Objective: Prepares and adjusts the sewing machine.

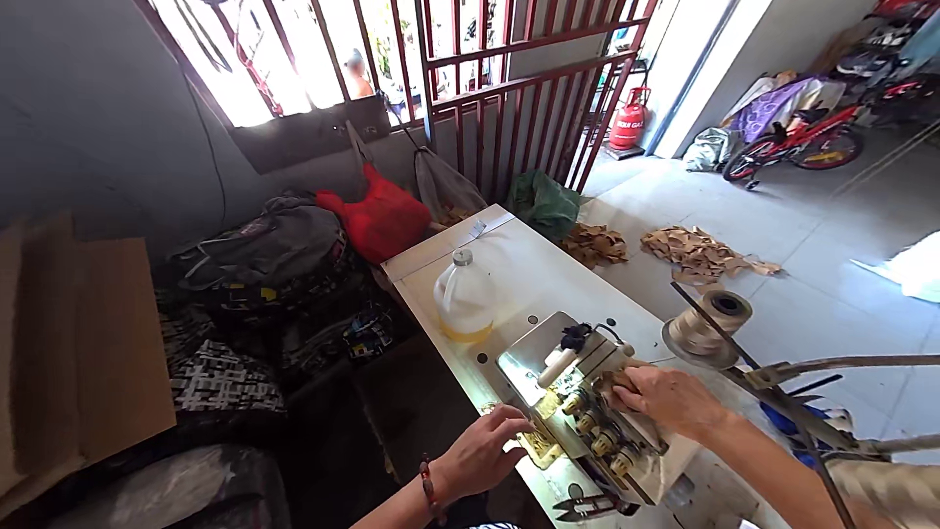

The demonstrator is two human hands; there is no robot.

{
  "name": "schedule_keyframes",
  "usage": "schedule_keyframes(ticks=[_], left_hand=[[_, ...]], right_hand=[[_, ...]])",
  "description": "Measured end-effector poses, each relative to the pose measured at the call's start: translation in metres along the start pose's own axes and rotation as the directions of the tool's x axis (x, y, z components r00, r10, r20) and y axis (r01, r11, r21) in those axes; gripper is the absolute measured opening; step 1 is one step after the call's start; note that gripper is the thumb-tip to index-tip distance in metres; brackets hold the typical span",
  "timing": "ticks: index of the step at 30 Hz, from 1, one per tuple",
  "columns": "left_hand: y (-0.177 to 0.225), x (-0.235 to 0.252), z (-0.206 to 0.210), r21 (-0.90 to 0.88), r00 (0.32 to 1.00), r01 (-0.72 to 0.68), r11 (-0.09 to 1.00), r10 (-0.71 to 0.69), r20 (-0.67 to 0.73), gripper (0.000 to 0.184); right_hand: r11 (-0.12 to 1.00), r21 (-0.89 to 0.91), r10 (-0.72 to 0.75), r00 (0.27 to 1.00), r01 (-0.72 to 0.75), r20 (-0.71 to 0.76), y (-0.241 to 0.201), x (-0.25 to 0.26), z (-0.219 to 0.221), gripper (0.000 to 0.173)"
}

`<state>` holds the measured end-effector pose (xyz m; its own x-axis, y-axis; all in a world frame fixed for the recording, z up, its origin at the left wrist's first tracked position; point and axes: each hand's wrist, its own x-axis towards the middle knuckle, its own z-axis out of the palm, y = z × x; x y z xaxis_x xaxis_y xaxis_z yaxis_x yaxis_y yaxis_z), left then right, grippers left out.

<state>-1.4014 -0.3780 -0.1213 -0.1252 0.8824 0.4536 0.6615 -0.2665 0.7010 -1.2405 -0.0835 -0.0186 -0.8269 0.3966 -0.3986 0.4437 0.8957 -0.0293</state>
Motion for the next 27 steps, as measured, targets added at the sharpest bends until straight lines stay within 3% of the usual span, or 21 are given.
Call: schedule_keyframes(ticks=[3,8,11,16,18,20,23,25,27], left_hand=[[-0.001,-0.008,0.001,0.022,1.000,0.013,1.000,-0.013,-0.008,0.026],[-0.002,-0.023,-0.009,0.086,0.996,0.059,0.995,-0.053,-0.073,0.027],[-0.006,-0.037,-0.016,0.117,0.990,0.085,0.989,-0.071,-0.121,0.027],[-0.012,-0.054,-0.032,0.148,0.983,0.128,0.981,-0.106,-0.150,0.028],[-0.019,-0.053,-0.040,0.164,0.983,0.131,0.978,-0.107,-0.148,0.029],[-0.028,-0.050,-0.046,0.169,0.986,0.123,0.978,-0.101,-0.135,0.029],[-0.042,-0.037,-0.061,0.178,0.992,0.086,0.980,-0.068,-0.109,0.030],[-0.052,-0.027,-0.071,0.186,0.994,0.063,0.981,-0.046,-0.096,0.030],[-0.063,-0.016,-0.080,0.186,0.996,0.037,0.982,-0.021,-0.091,0.031]], right_hand=[[0.991,-0.021,-0.130,0.991,0.130,0.024,0.005,0.000,-0.003,0.040],[0.997,-0.020,-0.072,0.991,0.075,0.113,-0.009,-0.009,-0.019,0.034],[0.989,0.147,0.000,1.000,-0.003,0.024,-0.007,-0.008,-0.013,0.042],[0.940,0.336,0.008,0.986,0.050,-0.169,-0.007,-0.006,0.002,0.029],[0.933,0.352,-0.018,0.986,0.075,-0.164,-0.008,-0.008,-0.002,0.026],[0.930,0.339,-0.079,0.979,0.139,-0.187,-0.006,-0.010,0.000,0.019],[0.875,0.355,-0.198,0.912,0.330,-0.359,0.007,-0.010,0.014,0.010],[0.810,0.470,-0.116,0.882,0.350,-0.458,0.011,-0.014,0.019,0.008],[0.743,0.634,0.101,0.900,0.215,-0.424,0.010,-0.021,0.015,0.011]])
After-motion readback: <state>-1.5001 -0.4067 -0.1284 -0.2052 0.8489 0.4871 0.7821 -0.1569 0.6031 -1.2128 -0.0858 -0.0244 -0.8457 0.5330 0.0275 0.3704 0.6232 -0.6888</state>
